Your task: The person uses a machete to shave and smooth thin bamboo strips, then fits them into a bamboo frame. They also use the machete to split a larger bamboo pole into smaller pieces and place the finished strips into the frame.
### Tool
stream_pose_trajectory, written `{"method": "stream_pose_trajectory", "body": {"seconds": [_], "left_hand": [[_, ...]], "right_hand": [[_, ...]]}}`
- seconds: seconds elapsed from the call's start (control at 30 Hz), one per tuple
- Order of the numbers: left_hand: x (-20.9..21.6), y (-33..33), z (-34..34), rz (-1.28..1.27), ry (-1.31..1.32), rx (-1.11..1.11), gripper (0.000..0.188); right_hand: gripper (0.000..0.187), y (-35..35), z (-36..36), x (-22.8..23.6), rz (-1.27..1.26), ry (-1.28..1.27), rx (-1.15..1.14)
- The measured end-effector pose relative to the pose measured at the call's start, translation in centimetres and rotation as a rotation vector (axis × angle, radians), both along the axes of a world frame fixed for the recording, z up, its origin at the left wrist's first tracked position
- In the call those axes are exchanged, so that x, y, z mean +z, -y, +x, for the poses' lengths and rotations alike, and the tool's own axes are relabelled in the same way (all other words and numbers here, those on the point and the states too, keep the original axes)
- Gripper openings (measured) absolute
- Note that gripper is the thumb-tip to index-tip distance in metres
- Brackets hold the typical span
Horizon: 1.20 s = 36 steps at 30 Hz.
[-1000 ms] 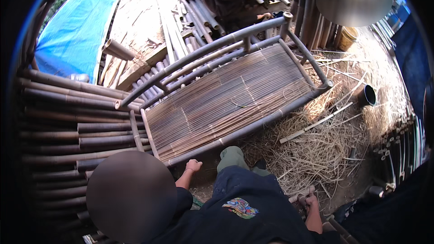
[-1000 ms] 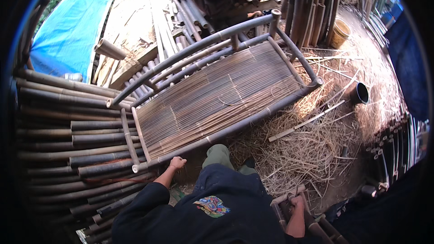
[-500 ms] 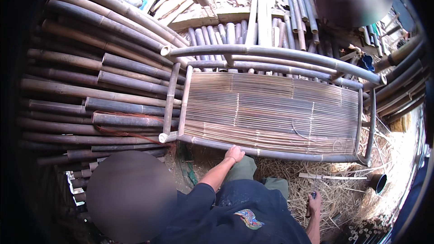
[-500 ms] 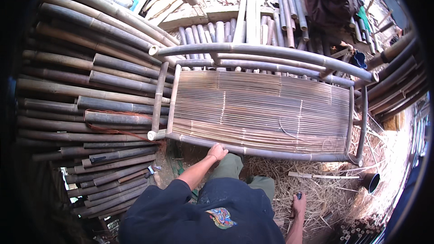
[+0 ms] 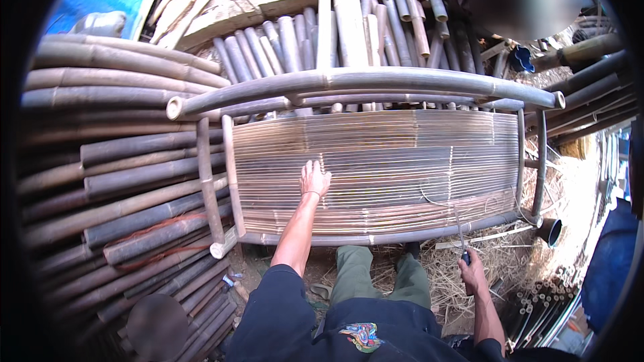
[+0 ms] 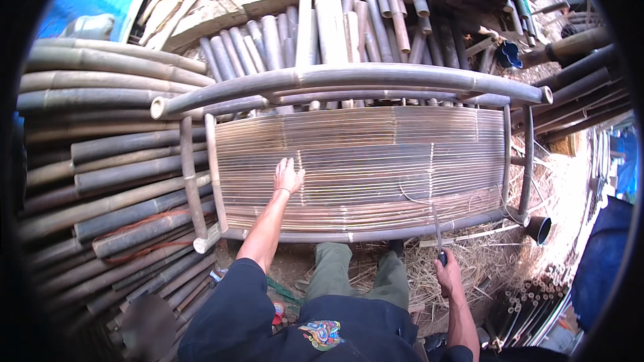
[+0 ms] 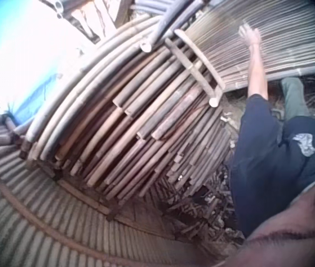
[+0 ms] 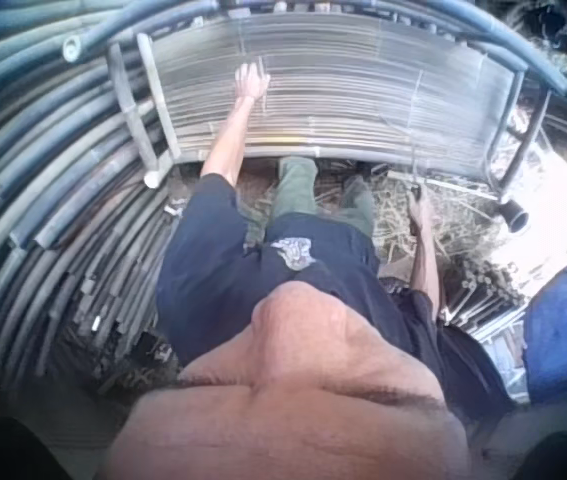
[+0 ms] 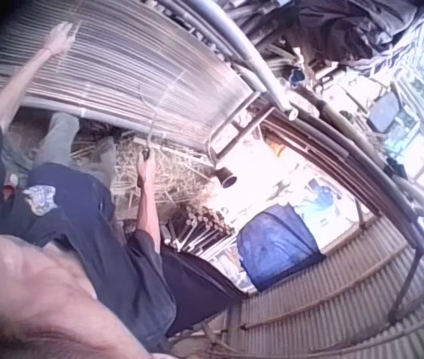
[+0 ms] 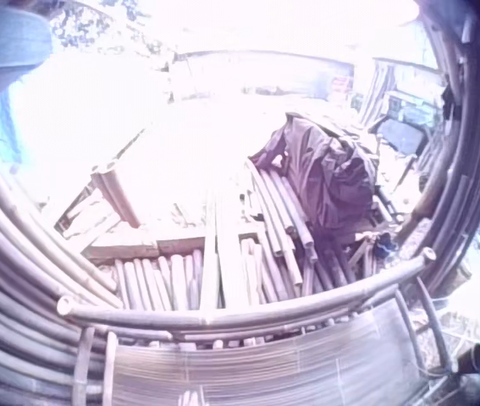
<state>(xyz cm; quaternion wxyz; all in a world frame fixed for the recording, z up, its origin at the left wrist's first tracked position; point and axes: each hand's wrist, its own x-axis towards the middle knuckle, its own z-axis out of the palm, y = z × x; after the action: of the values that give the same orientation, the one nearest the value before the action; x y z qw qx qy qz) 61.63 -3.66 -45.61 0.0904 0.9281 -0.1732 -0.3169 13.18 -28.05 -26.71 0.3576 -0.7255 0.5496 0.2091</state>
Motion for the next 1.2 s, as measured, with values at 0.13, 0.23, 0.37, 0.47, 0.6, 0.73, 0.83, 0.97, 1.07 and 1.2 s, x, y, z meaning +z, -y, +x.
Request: {"method": "stream_pose_trajectory", "body": {"seconds": [0.13,0.23,0.37,0.47,0.6,0.73,0.83,0.97,1.07,1.2], "left_hand": [[-3.6,3.7,3.6,0.035,-0.042,-0.039,0.072],[-5.5,7.2,6.0,-0.002,0.008,-0.131,0.075],[-7.7,11.3,8.1,-0.020,0.098,-0.305,0.077],[-9.6,14.7,8.2,-0.031,0.096,-0.399,0.078],[-10.7,16.9,6.3,0.083,0.052,-0.398,0.086],[-10.5,17.4,6.8,0.109,0.053,-0.428,0.088],[-8.4,19.3,8.1,0.203,-0.047,-0.466,0.088],[-8.8,20.2,6.8,0.294,0.002,-0.453,0.086],[-8.5,22.4,3.9,0.193,0.073,-0.366,0.085],[-7.5,28.5,-1.4,-0.064,0.064,-0.481,0.083]], "right_hand": [[0.047,5.8,10.6,-0.4,-0.069,-0.048,0.083],[0.043,12.0,15.5,-5.3,-0.274,-0.026,0.350],[0.036,18.8,27.1,-9.1,-0.289,-0.135,0.430],[0.030,21.9,32.1,-11.0,-0.309,-0.176,0.522],[0.029,22.3,34.5,-12.7,-0.330,-0.309,0.608],[0.032,22.2,34.7,-11.2,-0.270,-0.258,0.566],[0.033,23.1,33.1,-12.0,-0.228,-0.270,0.586],[0.035,23.1,29.3,-8.4,-0.198,-0.243,0.555],[0.045,23.8,21.8,-5.4,-0.195,-0.228,0.439],[0.039,31.1,9.2,-5.5,-0.241,-0.289,0.237]]}}
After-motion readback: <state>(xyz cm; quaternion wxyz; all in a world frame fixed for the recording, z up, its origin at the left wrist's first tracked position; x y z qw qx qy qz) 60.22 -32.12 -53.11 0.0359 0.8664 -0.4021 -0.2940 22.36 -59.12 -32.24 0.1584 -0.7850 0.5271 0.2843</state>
